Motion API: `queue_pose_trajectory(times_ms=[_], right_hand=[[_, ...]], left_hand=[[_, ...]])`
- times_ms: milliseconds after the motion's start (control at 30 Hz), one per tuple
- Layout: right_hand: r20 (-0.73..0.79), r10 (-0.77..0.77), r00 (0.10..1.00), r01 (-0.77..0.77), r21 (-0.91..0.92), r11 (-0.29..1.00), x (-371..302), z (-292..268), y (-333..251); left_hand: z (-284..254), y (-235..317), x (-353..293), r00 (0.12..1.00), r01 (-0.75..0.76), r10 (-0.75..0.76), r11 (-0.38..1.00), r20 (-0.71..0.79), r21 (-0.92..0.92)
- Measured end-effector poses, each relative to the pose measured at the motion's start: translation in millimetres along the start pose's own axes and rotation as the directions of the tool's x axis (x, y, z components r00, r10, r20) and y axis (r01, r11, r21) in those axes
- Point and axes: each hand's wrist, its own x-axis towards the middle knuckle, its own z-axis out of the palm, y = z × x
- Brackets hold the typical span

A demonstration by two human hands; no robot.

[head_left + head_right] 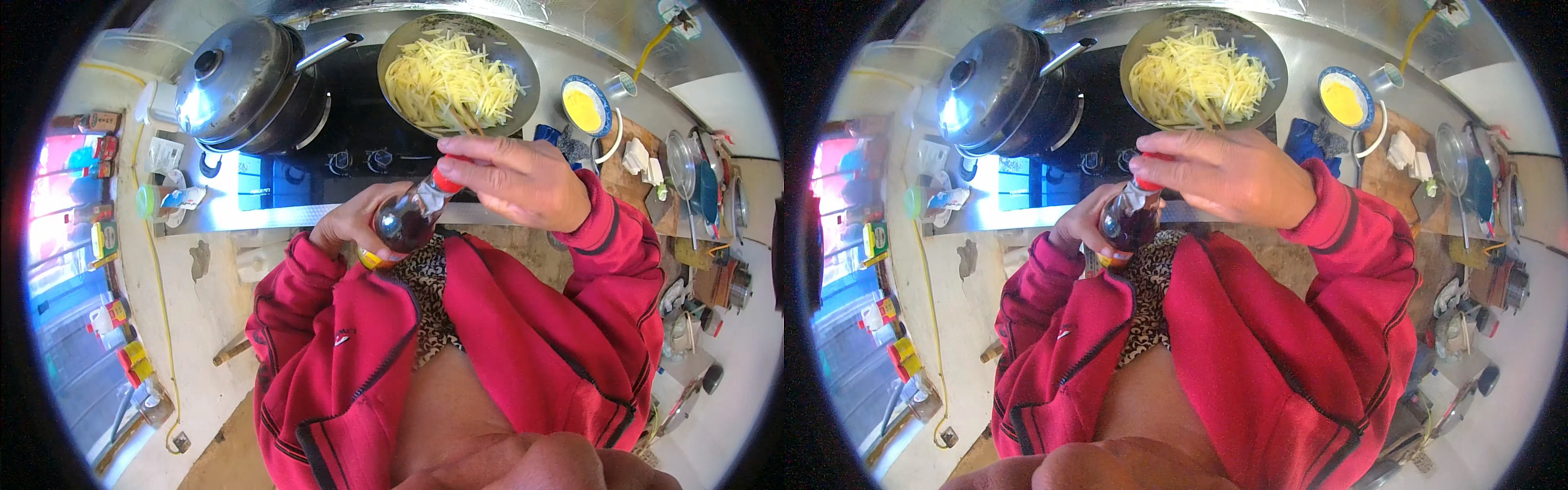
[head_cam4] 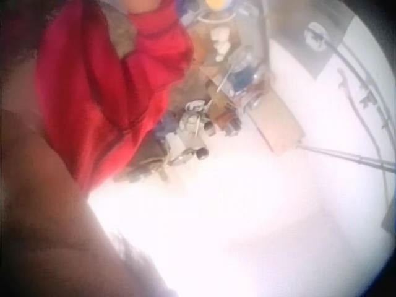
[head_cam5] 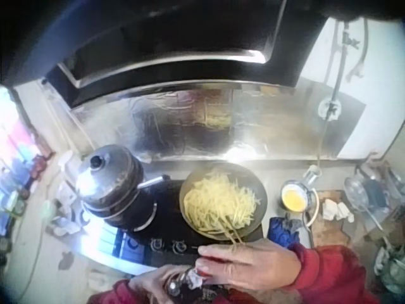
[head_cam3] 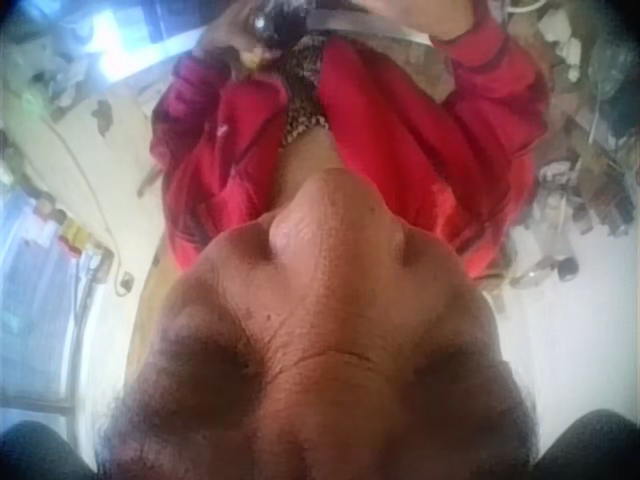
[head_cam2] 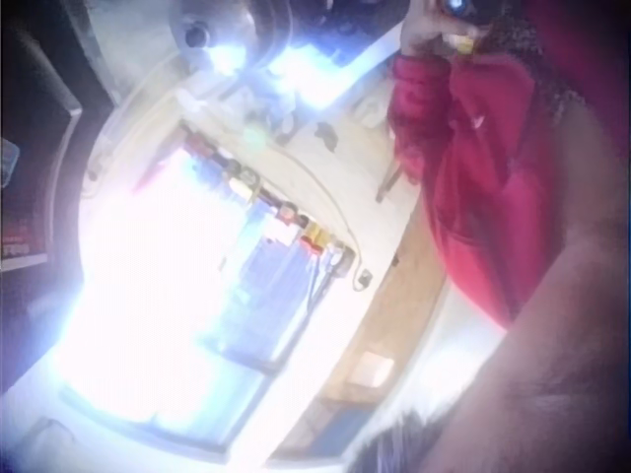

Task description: The person stir-fries shredded vegetables in a wok using chopsticks. They add seasonings from a packet and a bottle, then continue stirring the mixture on the stovetop.

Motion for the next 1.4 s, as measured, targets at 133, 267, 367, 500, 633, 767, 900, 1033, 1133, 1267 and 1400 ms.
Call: queue_pose_trajectory(times_ms=[133, 267, 367, 500, 633, 767, 900, 1033, 1133, 1267, 1400], right_hand=[[0.024, -0.14, 0.99, 0.142, -0.09, 0.986, 2.2, -6.7, -7.6], [-0.051, -0.289, 0.956, 0.271, -0.218, 0.937, -3.8, 3.6, -5.0], [-0.099, -0.362, 0.927, 0.296, -0.4, 0.867, -1.7, 13.6, -6.1], [-0.065, -0.28, 0.958, 0.222, -0.454, 0.863, -10.0, 21.6, -2.3], [0.0, -0.281, 0.96, 0.255, -0.415, 0.873, -10.4, 9.4, -5.4], [0.133, -0.189, 0.973, 0.219, -0.26, 0.941, 0.0, -19.4, 0.9], [0.144, -0.131, 0.981, 0.134, -0.017, 0.991, 21.5, -30.3, 26.1], [0.276, -0.141, 0.951, 0.096, 0.169, 0.981, 37.7, -30.0, 51.5], [-0.087, 0.0, 0.996, 0.007, 0.078, 0.997, 27.3, -36.2, 77.3], [-0.262, 0.307, 0.915, -0.312, 0.024, 0.95, -14.6, -55.7, 87.8], [-0.188, 0.55, 0.813, -0.535, 0.128, 0.835, -78.6, -53.9, 94.8]], left_hand=[[-3.9, -11.6, 0.0, 0.994, 0.057, -0.041, 0.985, 0.104, -0.163], [-2.9, -13.1, 6.1, 0.986, 0.128, -0.096, 0.962, 0.139, -0.243], [-1.0, -13.7, 8.2, 0.982, 0.159, -0.119, 0.938, 0.144, -0.307], [-4.3, -22.5, 13.8, 0.98, 0.14, -0.083, 0.934, 0.18, -0.329], [-3.3, -14.7, 17.1, 0.97, 0.157, -0.1, 0.953, 0.22, -0.259], [-5.1, -3.4, 22.5, 0.975, 0.168, -0.131, 0.964, 0.179, -0.209], [-18.1, 8.7, 33.2, 0.968, 0.223, -0.217, 0.974, 0.125, -0.042], [-26.9, 16.6, 42.1, 0.986, 0.161, -0.163, 0.985, 0.038, 0.055], [-41.0, 19.1, 45.5, 0.975, 0.221, -0.221, 0.974, -0.019, 0.043], [-55.8, 22.4, 46.3, 0.97, 0.193, -0.184, 0.98, -0.159, 0.044], [-66.8, 35.3, 46.4, 0.942, 0.221, -0.199, 0.974, -0.27, 0.056]])
